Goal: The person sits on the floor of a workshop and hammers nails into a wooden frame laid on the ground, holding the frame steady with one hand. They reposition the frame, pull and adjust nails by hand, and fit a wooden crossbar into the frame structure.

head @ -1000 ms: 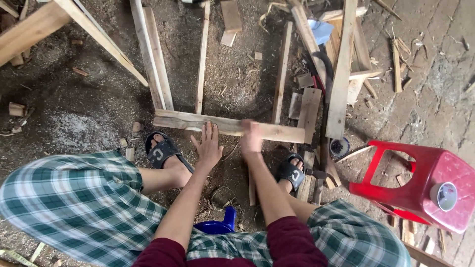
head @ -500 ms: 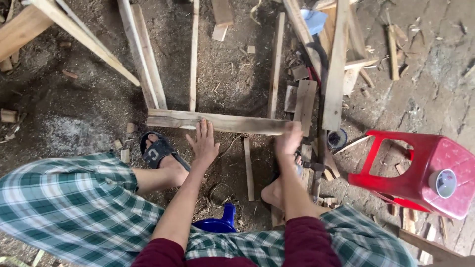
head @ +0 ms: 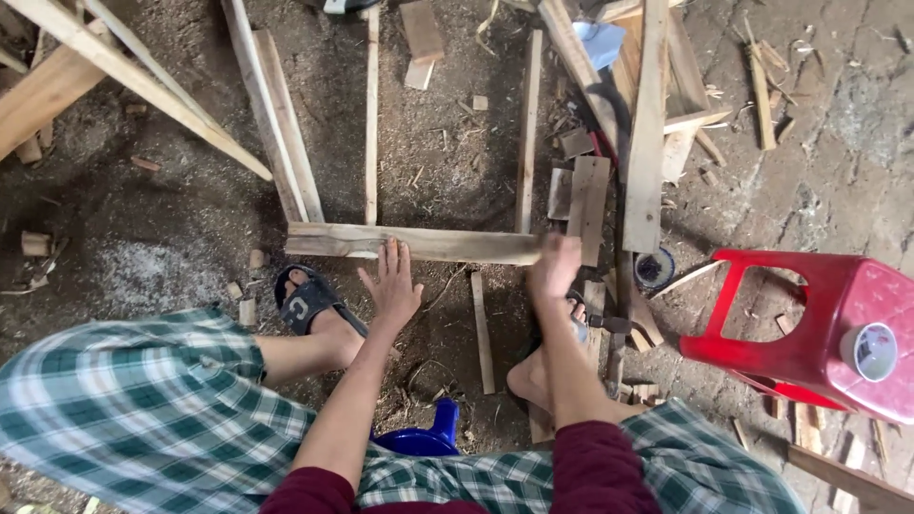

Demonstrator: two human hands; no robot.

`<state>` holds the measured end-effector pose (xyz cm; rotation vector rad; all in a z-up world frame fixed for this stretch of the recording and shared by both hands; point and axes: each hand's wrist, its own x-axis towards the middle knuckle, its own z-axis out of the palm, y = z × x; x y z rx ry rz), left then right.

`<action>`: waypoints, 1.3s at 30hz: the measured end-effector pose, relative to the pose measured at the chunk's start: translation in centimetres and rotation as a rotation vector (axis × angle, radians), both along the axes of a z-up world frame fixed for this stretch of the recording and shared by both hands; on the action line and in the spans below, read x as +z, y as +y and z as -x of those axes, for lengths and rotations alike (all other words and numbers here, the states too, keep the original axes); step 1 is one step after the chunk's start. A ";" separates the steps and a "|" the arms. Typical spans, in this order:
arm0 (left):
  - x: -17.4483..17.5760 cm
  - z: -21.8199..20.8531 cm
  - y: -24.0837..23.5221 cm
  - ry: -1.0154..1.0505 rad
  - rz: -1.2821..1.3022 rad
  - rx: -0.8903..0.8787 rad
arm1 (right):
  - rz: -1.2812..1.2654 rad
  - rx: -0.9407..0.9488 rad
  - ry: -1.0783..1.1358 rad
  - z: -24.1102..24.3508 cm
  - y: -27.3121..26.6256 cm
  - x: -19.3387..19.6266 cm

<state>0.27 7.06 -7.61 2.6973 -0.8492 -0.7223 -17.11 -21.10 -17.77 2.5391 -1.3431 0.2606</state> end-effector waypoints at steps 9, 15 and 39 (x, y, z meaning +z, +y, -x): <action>0.2 0.2 0.1 -0.002 0.013 0.011 | -0.006 0.056 -0.015 2.9 -0.1 4.0; 0.1 0.4 -0.5 -0.041 0.000 0.021 | 0.133 0.167 -0.181 -0.7 7.7 1.8; 0.4 0.2 -0.3 0.013 0.066 0.014 | 0.022 0.071 -0.219 6.3 1.5 -2.5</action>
